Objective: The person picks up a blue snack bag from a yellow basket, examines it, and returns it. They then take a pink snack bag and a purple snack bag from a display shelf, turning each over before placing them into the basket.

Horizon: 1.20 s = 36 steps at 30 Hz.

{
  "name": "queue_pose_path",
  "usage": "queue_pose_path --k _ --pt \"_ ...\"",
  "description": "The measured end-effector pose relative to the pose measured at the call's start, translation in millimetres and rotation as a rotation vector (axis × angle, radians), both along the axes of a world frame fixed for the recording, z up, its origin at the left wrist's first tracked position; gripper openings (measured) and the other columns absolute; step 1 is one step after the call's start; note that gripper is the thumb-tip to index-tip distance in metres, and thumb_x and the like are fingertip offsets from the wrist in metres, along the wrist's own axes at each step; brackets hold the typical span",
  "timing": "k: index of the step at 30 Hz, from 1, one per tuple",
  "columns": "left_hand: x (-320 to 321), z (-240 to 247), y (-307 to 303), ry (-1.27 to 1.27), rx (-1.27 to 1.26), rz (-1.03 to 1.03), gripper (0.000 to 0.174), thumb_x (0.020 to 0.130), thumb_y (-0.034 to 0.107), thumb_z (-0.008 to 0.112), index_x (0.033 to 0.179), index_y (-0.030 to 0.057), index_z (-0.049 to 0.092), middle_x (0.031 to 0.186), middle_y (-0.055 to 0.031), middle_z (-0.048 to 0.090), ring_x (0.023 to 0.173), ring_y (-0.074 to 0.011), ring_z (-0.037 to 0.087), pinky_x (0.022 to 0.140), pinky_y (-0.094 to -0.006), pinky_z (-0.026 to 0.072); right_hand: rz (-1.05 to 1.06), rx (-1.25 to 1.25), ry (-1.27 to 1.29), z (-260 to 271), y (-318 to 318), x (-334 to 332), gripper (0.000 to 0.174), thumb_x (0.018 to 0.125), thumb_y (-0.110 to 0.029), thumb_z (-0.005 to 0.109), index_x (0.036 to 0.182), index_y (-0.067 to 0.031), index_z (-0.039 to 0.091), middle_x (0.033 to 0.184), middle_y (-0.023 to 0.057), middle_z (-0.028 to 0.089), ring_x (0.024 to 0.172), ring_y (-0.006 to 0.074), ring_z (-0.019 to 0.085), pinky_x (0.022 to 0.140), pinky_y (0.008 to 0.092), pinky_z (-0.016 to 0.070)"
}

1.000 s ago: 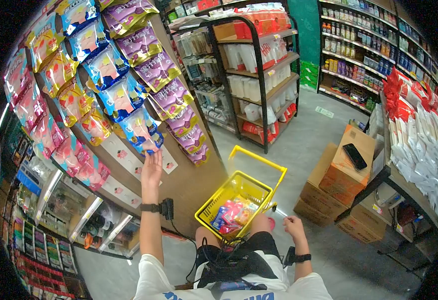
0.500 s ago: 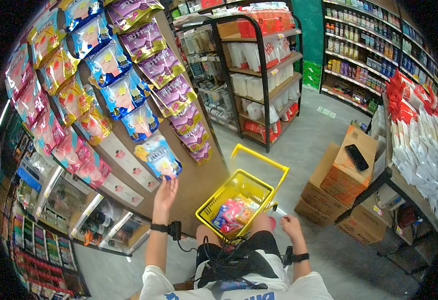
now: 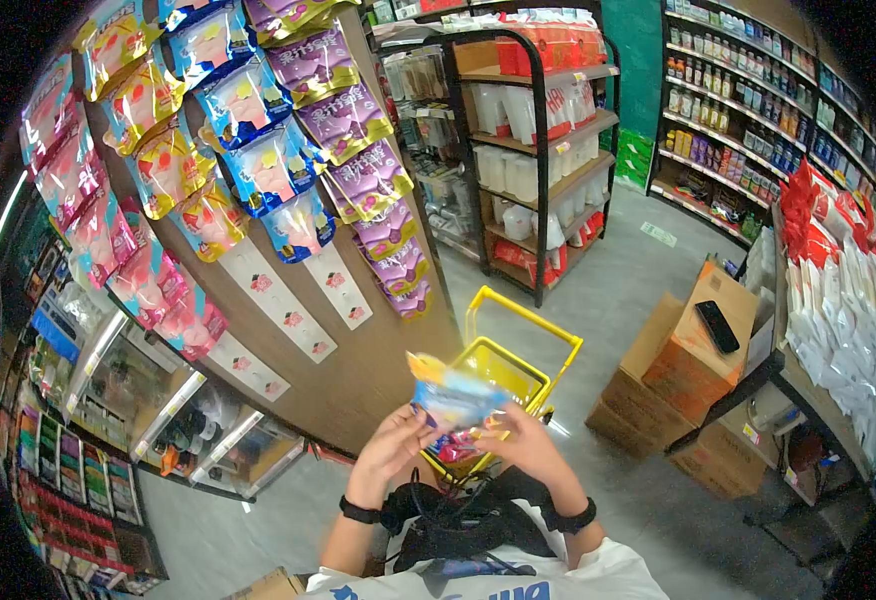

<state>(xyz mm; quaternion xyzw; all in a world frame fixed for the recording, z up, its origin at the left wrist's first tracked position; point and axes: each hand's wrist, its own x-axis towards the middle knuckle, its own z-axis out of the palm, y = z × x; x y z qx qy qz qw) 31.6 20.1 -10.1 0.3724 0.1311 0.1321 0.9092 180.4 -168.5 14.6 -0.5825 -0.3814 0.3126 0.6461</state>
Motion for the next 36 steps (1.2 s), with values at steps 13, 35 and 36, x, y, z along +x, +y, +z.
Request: queue_pose_path --k 13,35,36 --pt "-31.6 54.0 -59.1 0.026 0.177 0.423 0.010 0.089 0.011 0.058 0.096 0.0039 0.054 0.088 -0.0061 0.065 0.077 -0.0121 0.062 0.059 -0.0235 0.0505 0.037 0.008 -0.260 40.2 10.7 -39.0 0.032 0.083 -0.007 0.065 0.112 0.0005 0.054 0.093 0.0023 0.061 0.071 0.0068 0.057 0.058 0.0215 0.0474" --pt "-44.1 48.1 -45.5 0.099 0.228 0.204 0.016 0.092 0.021 0.055 0.102 0.0084 0.052 0.091 -0.0033 0.065 0.076 -0.0076 0.059 0.054 -0.0225 0.0466 -0.027 0.039 -0.175 32.1 21.0 -50.1 0.028 0.083 -0.008 0.063 0.108 0.0019 0.056 0.104 0.0103 0.062 0.097 0.0208 0.057 0.084 0.0323 0.0438" --pt "-43.3 48.3 -46.5 0.106 0.244 0.212 0.018 0.091 0.021 0.056 0.103 0.0082 0.052 0.091 -0.0031 0.065 0.076 -0.0071 0.059 0.054 -0.0217 0.0458 -0.040 0.021 -0.140 36.5 19.9 -51.9 0.027 0.083 -0.010 0.063 0.107 0.0020 0.058 0.103 0.0120 0.063 0.098 0.0238 0.058 0.085 0.0340 0.0437"
